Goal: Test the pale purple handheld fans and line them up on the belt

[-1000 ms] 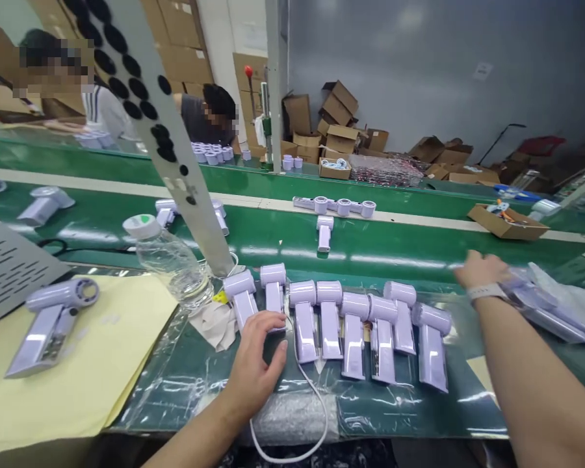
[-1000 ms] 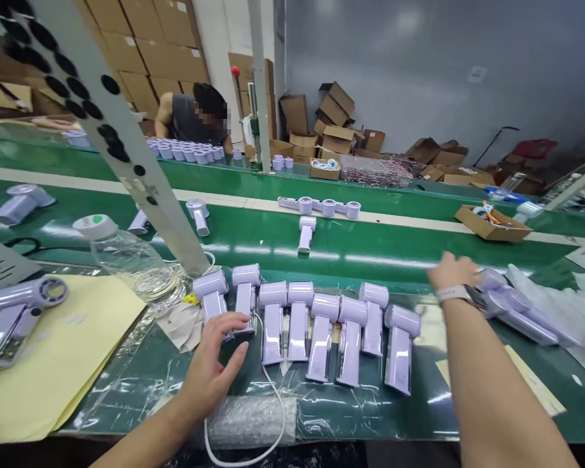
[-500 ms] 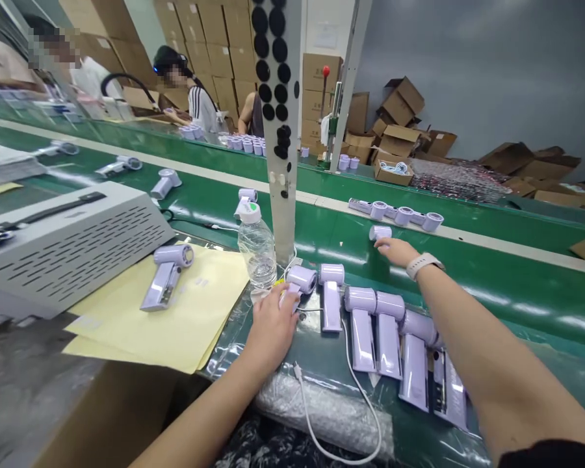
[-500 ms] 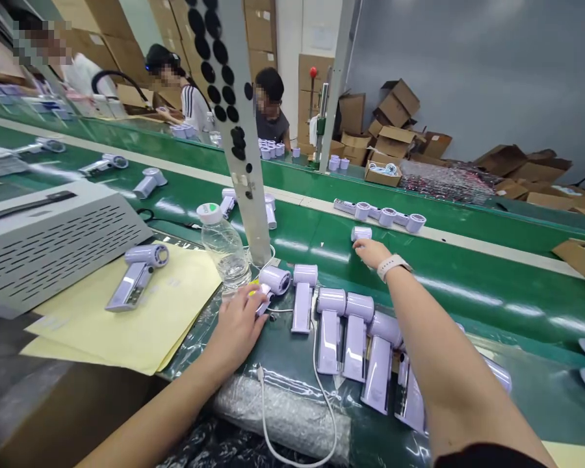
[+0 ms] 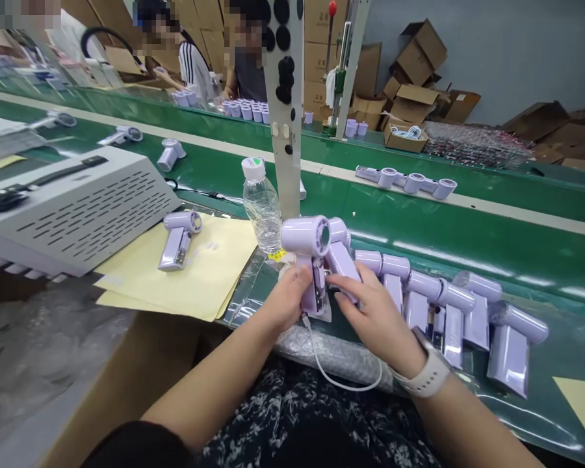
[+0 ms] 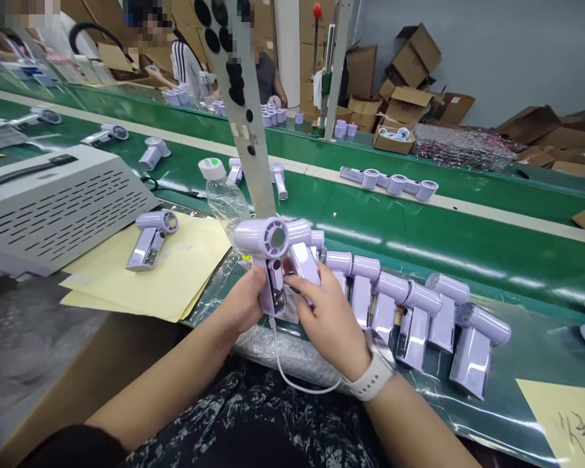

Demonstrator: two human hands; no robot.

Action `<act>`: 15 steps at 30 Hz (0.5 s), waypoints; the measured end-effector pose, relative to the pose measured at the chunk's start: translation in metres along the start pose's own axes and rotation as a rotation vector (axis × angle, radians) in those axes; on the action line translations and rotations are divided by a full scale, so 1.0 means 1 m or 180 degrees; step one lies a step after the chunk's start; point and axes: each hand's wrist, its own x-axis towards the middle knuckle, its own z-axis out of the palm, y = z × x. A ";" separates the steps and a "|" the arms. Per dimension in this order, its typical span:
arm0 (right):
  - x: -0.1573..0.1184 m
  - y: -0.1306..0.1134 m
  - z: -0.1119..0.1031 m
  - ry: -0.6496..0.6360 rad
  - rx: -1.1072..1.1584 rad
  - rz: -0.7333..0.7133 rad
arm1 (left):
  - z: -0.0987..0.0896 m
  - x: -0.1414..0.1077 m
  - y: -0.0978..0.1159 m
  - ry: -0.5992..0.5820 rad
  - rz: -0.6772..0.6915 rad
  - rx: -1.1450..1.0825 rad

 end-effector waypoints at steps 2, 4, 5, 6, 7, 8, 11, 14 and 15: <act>-0.003 -0.005 0.015 -0.0008 -0.0065 -0.0141 | -0.002 0.000 0.005 0.0049 0.0012 -0.0239; -0.004 -0.012 0.024 -0.0186 0.0118 -0.0052 | -0.008 -0.002 0.012 0.0217 0.0217 -0.0326; -0.004 -0.015 0.028 -0.0336 0.0170 0.0172 | -0.012 -0.004 0.017 0.0306 0.0383 -0.0334; -0.004 -0.019 0.033 -0.0501 0.0133 0.0457 | -0.015 -0.006 0.021 0.0370 0.0556 -0.0306; -0.003 -0.022 0.038 -0.0650 0.0016 0.0738 | -0.018 -0.008 0.025 0.0392 0.0710 -0.0249; -0.003 -0.025 0.043 -0.0784 -0.0141 0.0947 | -0.021 -0.010 0.029 0.0375 0.0830 -0.0197; -0.006 -0.028 0.055 -0.1115 -0.0295 0.0942 | -0.022 -0.015 0.036 0.0314 0.0911 -0.0235; -0.014 -0.028 0.048 -0.1431 0.0721 0.0969 | -0.014 -0.016 0.038 0.0378 0.0785 -0.0439; -0.017 -0.027 0.042 -0.1481 0.1265 0.1085 | -0.010 -0.015 0.037 0.0396 0.0748 -0.0508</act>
